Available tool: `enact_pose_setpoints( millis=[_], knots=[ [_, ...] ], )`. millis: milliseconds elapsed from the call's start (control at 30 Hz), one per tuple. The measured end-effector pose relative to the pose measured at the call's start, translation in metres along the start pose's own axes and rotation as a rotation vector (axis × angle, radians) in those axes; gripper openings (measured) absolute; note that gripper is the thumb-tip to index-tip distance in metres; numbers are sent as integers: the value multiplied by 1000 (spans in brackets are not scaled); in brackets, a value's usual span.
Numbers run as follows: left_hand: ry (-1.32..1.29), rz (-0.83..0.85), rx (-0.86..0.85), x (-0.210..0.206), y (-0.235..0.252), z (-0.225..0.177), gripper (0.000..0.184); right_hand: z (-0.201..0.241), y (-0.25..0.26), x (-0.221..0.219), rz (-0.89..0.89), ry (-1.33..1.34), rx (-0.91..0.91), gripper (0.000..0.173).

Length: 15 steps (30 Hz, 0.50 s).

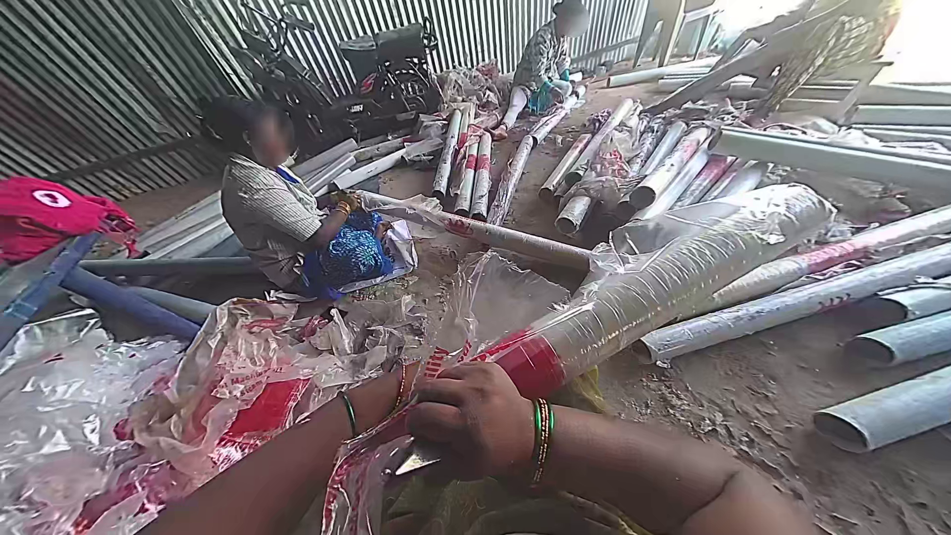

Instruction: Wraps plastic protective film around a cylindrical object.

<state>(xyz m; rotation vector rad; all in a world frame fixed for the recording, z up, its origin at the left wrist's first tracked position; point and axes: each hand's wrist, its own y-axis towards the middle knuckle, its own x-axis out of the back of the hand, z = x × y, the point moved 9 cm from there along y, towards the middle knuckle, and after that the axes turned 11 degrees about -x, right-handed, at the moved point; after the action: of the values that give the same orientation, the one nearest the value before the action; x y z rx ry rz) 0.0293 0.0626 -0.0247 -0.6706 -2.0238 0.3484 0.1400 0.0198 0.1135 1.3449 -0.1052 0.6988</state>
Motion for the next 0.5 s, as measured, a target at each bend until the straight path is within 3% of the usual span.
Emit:
enact_pose_setpoints(
  millis=[100, 233, 300, 400, 433, 500],
  knots=[
    [-168, -238, 130, 8, -52, -20, 28, 3, -5, -6, 30, 13, -4, 15],
    [-259, -279, 136, -24, -51, 31, 42, 5, -6, -12, 48, 42, -12, 14],
    [-114, -340, 81, -32, -39, 54, 43, 6, -5, -14, 53, 39, -17, 14],
    [24, -208, 294, -5, -29, 7, 38, 10, -9, -19, 87, 44, -42, 15],
    [-19, -190, 319, 7, -33, -13, 37, 10, -13, -21, 102, 39, -50, 15],
    [-133, -265, 240, 17, -25, -7, 39, 11, -25, -25, 125, 20, -68, 17]
  ],
)
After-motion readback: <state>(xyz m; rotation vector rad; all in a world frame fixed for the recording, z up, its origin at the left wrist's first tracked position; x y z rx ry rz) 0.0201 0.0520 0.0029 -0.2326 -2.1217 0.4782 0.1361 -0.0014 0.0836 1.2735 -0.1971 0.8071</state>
